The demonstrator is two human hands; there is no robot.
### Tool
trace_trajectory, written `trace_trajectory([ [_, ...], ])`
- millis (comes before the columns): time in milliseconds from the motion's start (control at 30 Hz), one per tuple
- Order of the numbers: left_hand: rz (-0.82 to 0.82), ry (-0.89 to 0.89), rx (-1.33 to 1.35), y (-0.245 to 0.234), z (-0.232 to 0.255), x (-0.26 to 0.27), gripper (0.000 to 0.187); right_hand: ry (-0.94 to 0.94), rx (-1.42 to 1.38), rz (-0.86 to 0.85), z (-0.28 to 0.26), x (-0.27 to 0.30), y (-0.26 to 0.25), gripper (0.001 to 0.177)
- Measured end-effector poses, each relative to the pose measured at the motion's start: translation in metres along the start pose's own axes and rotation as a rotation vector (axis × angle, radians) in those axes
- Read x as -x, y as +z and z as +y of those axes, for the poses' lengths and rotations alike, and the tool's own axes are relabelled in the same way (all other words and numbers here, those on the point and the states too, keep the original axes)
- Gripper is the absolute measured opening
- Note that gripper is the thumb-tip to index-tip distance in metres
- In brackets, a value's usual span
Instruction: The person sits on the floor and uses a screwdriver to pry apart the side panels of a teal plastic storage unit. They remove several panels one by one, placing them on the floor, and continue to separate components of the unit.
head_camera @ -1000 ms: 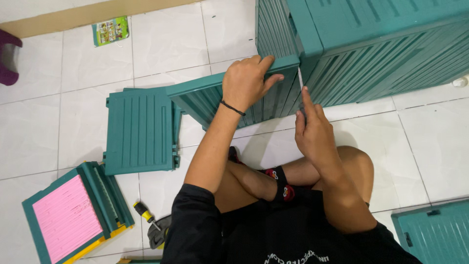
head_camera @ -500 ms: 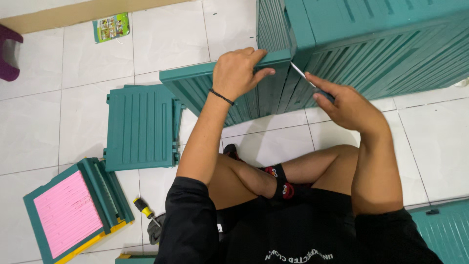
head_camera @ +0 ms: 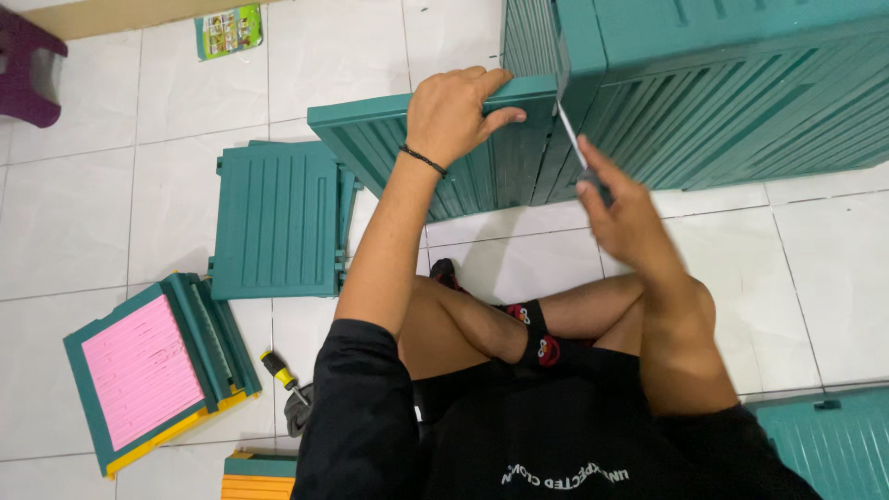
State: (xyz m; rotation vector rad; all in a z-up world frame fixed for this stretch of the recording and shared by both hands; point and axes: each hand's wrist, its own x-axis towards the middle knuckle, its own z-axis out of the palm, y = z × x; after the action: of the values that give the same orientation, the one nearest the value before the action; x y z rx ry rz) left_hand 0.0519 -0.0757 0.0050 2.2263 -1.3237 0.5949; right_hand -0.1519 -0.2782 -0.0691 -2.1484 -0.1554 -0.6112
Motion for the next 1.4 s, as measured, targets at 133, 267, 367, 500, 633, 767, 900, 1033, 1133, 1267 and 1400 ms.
trace_trajectory([
  [133, 0.012, -0.016, -0.014, 0.004, 0.000, 0.001, 0.045, 0.527, -0.333, 0.100, 0.002, 0.039, 0.057, 0.055],
  [267, 0.054, 0.030, -0.039, 0.005, -0.001, 0.003, 0.046, 0.639, -0.369, 0.154, 0.009, 0.051, 0.082, 0.053],
  [367, 0.111, 0.059, -0.055, 0.005, 0.002, 0.006, 0.047, 0.679, -0.325, 0.134, 0.013, 0.047, 0.086, 0.052],
  [500, 0.108, 0.046, -0.080, 0.006, 0.005, 0.007, 0.049, 0.681, -0.301, 0.131, 0.016, 0.039, 0.090, 0.053],
  [633, 0.042, -0.034, -0.055, 0.009, 0.005, 0.003, 0.051, 0.590, -0.208, 0.188, 0.021, 0.034, 0.099, 0.054],
  [767, -0.085, -0.133, -0.064, 0.010, 0.004, -0.006, 0.055, 0.458, -0.043, 0.206, 0.026, 0.033, 0.108, 0.054],
  [900, -0.148, -0.176, -0.080, 0.011, 0.003, -0.012, 0.058, 0.271, -0.029, 0.252, 0.029, 0.034, 0.115, 0.053],
  [1033, -0.124, -0.104, -0.098, 0.013, -0.002, -0.014, 0.060, 0.344, 0.124, 0.168, 0.028, 0.031, 0.110, 0.057],
  [1133, -0.120, -0.055, -0.122, 0.013, -0.009, -0.018, 0.064, 0.375, 0.084, 0.046, 0.030, 0.018, 0.082, 0.057],
  [1267, -0.153, -0.035, -0.136, 0.016, -0.018, -0.021, 0.066, 0.585, 0.092, -0.202, 0.032, 0.000, 0.037, 0.057],
  [1400, -0.176, -0.019, -0.153, 0.018, -0.027, -0.024, 0.066, 0.299, 0.081, -0.296, 0.039, -0.019, 0.011, 0.053],
])
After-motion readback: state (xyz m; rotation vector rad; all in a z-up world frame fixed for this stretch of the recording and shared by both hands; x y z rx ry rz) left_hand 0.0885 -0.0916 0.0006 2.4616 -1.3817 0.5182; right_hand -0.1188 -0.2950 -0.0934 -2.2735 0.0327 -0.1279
